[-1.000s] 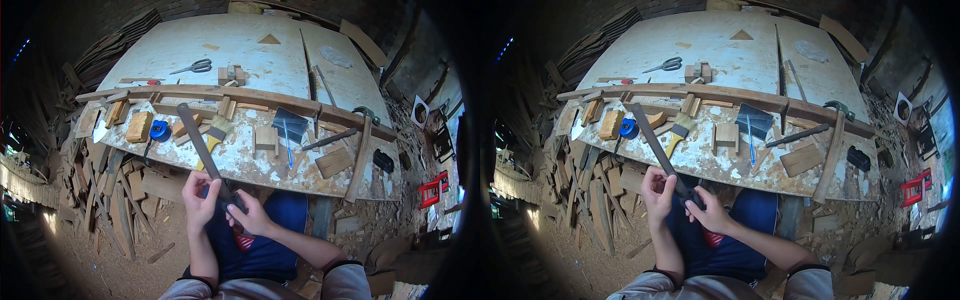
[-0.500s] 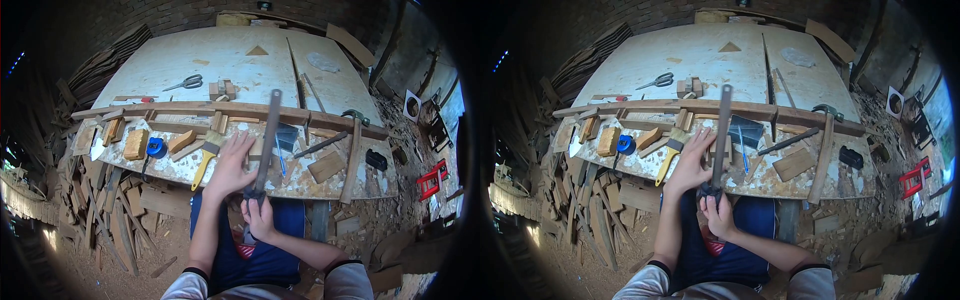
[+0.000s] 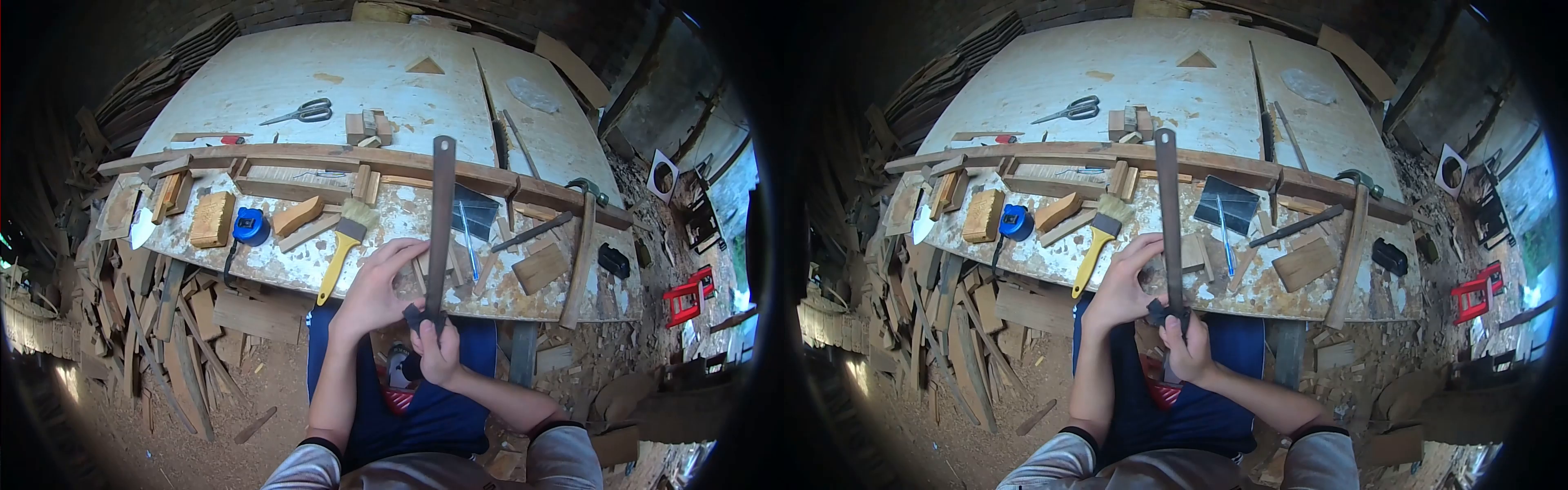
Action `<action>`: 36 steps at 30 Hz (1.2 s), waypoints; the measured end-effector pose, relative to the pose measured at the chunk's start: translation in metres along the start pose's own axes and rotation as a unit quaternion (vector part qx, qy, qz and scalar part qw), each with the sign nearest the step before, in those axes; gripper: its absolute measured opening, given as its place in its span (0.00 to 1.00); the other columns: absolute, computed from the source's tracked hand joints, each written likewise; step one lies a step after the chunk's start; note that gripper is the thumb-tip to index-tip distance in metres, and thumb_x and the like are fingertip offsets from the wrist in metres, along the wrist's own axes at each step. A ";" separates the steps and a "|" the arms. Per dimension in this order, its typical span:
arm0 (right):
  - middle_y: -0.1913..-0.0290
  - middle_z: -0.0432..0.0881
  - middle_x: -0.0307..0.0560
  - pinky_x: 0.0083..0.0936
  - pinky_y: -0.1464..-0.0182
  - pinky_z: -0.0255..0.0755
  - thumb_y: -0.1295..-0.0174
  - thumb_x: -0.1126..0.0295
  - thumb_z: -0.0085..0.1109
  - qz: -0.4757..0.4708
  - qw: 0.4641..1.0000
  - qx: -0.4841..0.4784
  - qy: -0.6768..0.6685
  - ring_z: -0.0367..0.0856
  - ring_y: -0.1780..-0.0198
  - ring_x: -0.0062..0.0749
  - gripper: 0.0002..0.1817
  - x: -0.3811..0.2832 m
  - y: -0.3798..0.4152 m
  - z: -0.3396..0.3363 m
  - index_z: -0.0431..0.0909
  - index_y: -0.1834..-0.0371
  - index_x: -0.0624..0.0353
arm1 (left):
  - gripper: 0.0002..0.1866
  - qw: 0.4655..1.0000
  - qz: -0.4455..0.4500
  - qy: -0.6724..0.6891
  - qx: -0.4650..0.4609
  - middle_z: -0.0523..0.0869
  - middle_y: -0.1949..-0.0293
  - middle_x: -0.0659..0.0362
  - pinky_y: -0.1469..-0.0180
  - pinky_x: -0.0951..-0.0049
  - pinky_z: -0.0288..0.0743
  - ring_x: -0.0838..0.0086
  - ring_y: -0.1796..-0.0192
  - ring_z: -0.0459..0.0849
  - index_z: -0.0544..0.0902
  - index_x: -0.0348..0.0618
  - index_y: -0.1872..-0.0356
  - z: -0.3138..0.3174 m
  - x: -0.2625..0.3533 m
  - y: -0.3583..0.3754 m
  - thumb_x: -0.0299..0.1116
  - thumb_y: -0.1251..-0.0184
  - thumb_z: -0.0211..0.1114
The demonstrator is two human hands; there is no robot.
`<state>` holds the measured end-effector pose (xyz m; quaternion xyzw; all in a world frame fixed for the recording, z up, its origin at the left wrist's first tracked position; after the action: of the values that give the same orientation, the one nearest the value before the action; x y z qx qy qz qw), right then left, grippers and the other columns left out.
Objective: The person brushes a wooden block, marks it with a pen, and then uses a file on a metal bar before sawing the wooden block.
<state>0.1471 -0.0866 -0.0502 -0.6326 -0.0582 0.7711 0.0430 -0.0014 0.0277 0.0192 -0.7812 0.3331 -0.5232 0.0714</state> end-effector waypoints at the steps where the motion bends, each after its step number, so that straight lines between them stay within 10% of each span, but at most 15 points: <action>1: 0.70 0.78 0.35 0.22 0.68 0.66 0.06 0.63 0.48 -0.009 1.000 0.003 0.029 0.71 0.71 0.15 0.18 -0.005 -0.001 -0.001 0.78 0.31 0.66 | 0.50 1.000 -0.006 0.006 -0.002 0.86 0.34 0.48 0.27 0.57 0.81 0.48 0.31 0.86 0.80 0.37 0.21 -0.001 -0.002 0.001 0.31 0.53 0.88; 9: 0.70 0.82 0.39 0.24 0.67 0.70 0.09 0.69 0.52 0.080 0.971 0.090 0.207 0.77 0.71 0.18 0.11 -0.051 0.025 -0.026 0.80 0.37 0.65 | 0.52 1.000 -0.016 -0.006 -0.023 0.87 0.41 0.49 0.35 0.60 0.83 0.52 0.39 0.88 0.82 0.37 0.23 0.000 0.004 0.008 0.35 0.57 0.94; 14: 0.69 0.84 0.51 0.32 0.63 0.77 0.15 0.74 0.57 0.018 0.914 0.140 0.380 0.90 0.69 0.42 0.07 -0.012 0.082 -0.039 0.80 0.43 0.66 | 0.56 0.999 0.000 -0.029 -0.027 0.89 0.45 0.49 0.24 0.54 0.80 0.53 0.39 0.89 0.83 0.40 0.23 -0.003 -0.001 0.006 0.44 0.60 0.97; 36: 0.66 0.87 0.61 0.42 0.61 0.81 0.17 0.76 0.58 0.058 0.897 0.144 0.415 0.92 0.64 0.63 0.05 0.015 0.086 -0.031 0.80 0.45 0.67 | 0.49 0.999 0.008 -0.032 -0.003 0.91 0.46 0.50 0.15 0.47 0.71 0.47 0.37 0.89 0.88 0.39 0.35 0.000 -0.006 0.007 0.48 0.63 0.97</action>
<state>0.1754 -0.1682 -0.0829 -0.8841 0.1138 0.4400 0.1089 -0.0057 0.0258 0.0116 -0.7950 0.3384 -0.4965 0.0832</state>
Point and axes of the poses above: each hand's wrist, its own y-axis away from the middle knuckle, its own z-axis out of the palm, x = y × z, the point moved 2 cm from there along -y, towards the middle knuckle
